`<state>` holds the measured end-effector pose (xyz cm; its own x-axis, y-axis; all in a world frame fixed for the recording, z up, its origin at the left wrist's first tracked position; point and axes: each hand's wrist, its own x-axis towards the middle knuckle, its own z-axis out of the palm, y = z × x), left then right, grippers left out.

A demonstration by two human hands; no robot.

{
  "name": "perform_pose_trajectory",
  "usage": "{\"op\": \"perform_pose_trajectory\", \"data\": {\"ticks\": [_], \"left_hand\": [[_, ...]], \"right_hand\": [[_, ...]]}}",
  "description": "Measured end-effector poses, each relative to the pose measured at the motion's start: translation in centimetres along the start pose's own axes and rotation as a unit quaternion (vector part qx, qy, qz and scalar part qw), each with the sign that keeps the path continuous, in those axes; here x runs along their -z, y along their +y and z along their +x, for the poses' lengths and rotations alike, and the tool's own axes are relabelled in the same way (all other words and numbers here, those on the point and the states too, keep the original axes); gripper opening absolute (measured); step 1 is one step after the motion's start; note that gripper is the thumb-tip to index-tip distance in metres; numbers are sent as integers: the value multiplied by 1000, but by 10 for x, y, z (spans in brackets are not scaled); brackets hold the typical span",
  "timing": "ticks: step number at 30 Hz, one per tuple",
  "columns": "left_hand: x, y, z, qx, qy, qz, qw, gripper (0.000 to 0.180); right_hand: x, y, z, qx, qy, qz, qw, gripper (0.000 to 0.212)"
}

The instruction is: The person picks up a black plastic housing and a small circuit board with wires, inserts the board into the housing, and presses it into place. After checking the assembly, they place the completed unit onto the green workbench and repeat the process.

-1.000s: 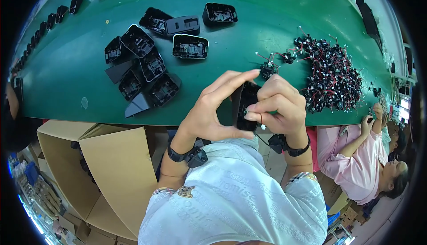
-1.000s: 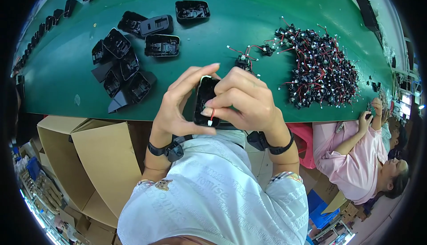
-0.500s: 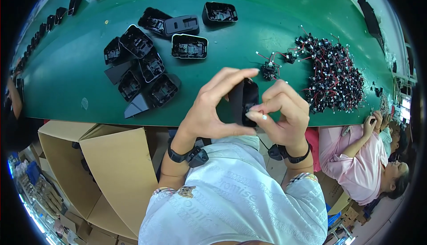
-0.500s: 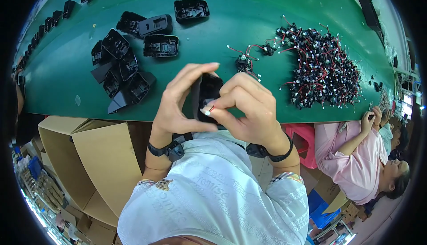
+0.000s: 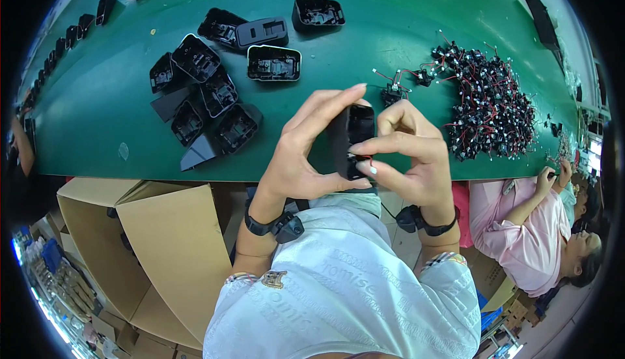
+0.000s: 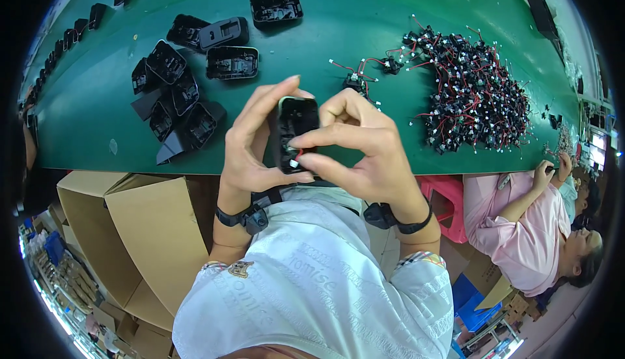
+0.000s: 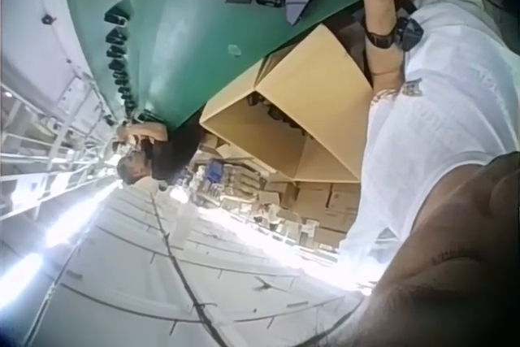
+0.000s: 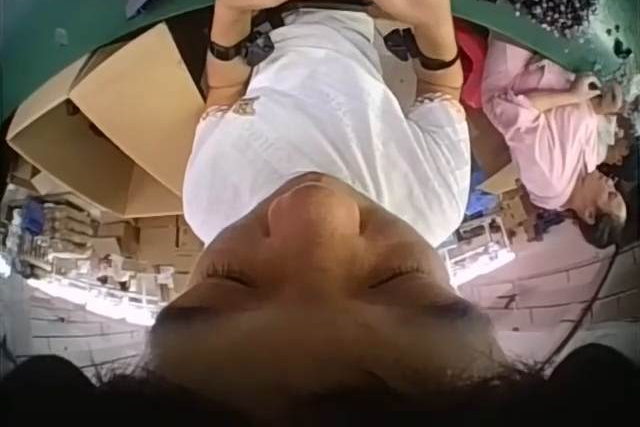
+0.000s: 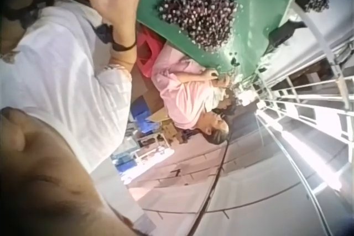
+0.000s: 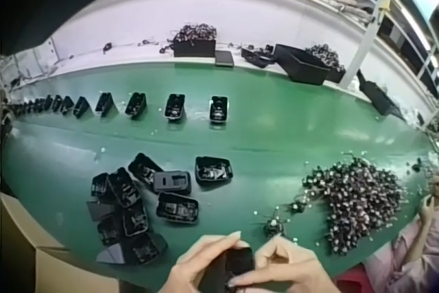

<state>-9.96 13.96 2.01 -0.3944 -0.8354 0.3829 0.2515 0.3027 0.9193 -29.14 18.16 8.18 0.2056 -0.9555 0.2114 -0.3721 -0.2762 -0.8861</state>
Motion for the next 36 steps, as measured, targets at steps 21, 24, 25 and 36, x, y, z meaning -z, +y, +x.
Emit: {"op": "perform_pose_trajectory", "data": {"ticks": [21,24,25,36], "left_hand": [[-16,31,1,19,-7,201,979,82],[-18,35,1,24,10,220,975,84],[-19,38,2,13,11,224,974,83],[-24,22,7,-60,75,242,966,89]], "right_hand": [[2,42,-22,-45,-71,271,959,55],[11,49,-26,-71,-99,334,935,48],[10,50,-27,-69,-99,332,936,48],[-12,36,-27,-242,30,560,792,37]]}}
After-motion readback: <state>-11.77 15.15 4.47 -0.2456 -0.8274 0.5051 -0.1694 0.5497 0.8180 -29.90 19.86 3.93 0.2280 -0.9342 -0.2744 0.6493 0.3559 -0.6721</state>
